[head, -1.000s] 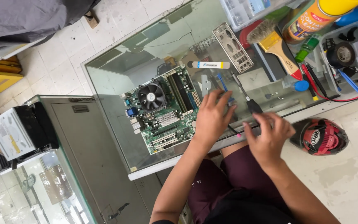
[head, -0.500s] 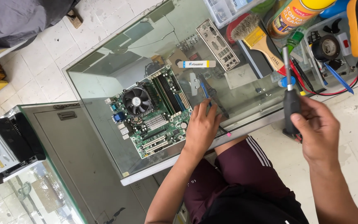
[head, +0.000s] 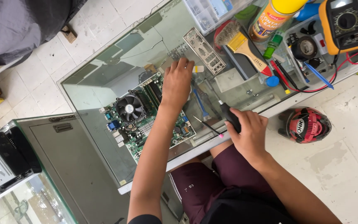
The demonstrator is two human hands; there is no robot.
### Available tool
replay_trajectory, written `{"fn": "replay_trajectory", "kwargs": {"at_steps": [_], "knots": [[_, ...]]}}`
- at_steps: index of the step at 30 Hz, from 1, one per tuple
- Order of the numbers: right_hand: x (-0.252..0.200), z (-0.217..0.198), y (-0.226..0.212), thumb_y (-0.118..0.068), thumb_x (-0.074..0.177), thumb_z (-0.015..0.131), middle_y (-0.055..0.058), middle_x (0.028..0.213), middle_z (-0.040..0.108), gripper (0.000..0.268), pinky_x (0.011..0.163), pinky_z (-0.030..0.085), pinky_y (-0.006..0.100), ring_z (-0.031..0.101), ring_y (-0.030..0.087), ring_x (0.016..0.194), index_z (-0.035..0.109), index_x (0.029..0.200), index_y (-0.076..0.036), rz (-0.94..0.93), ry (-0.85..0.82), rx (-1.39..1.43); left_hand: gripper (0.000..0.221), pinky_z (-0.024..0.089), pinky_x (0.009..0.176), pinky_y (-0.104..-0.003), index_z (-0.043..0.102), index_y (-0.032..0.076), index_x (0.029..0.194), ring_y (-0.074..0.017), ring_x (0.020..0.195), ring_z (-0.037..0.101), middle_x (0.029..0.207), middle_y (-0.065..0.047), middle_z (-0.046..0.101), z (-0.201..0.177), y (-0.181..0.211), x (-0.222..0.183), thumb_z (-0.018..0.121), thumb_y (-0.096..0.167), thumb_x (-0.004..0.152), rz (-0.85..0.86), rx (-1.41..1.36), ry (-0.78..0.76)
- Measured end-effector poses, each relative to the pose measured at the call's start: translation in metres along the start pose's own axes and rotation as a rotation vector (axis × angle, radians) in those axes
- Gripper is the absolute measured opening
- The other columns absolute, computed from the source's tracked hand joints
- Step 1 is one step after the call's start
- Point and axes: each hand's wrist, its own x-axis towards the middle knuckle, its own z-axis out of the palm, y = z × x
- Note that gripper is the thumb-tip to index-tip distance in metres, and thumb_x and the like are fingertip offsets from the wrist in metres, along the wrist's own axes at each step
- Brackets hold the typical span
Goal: The person inspects a motherboard using a screwdriver to check components and then cleans a computer case panel using a brush.
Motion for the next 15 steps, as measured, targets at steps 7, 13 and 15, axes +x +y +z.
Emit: {"fn": "replay_trajectory", "kwargs": {"at_steps": [7,13,15], "knots": [[0.008,-0.009,0.001,-0.036,0.094,0.074,0.000,0.102,0.062,0.040,0.089,0.033,0.037,0.063,0.018,0.092,0.069,0.127,-0.015,-0.051,0.004,0.029,0.030,0.056,0.082,-0.041,0.061,0.014,0.100,-0.0218,0.088,0.071,0.093,0.000,0.059,-0.001,-0.005,0.002,0.081,0.001,0.081,0.004,-0.090,-0.119],[-0.003,-0.027,0.027,-0.033,0.098,0.073,0.000,0.109,0.064,0.033,0.094,0.032,0.037,0.063,0.018,0.097,0.069,0.124,-0.012,-0.042,0.025,0.129,0.018,0.062,0.072,-0.049,0.057,0.006,0.110,-0.0353,0.090,0.073,0.098,-0.010,0.060,-0.071,0.004,-0.009,0.066,-0.003,0.097,-0.337,-0.660,0.077],[-0.006,-0.031,0.029,-0.029,0.098,0.074,0.001,0.110,0.066,0.031,0.095,0.032,0.038,0.065,0.020,0.098,0.070,0.123,-0.011,-0.067,0.053,0.163,0.017,0.064,0.076,-0.047,0.058,0.006,0.114,-0.0343,0.096,0.074,0.100,-0.010,0.062,-0.087,0.006,-0.024,0.067,0.004,0.101,-0.514,-0.799,0.270]]}}
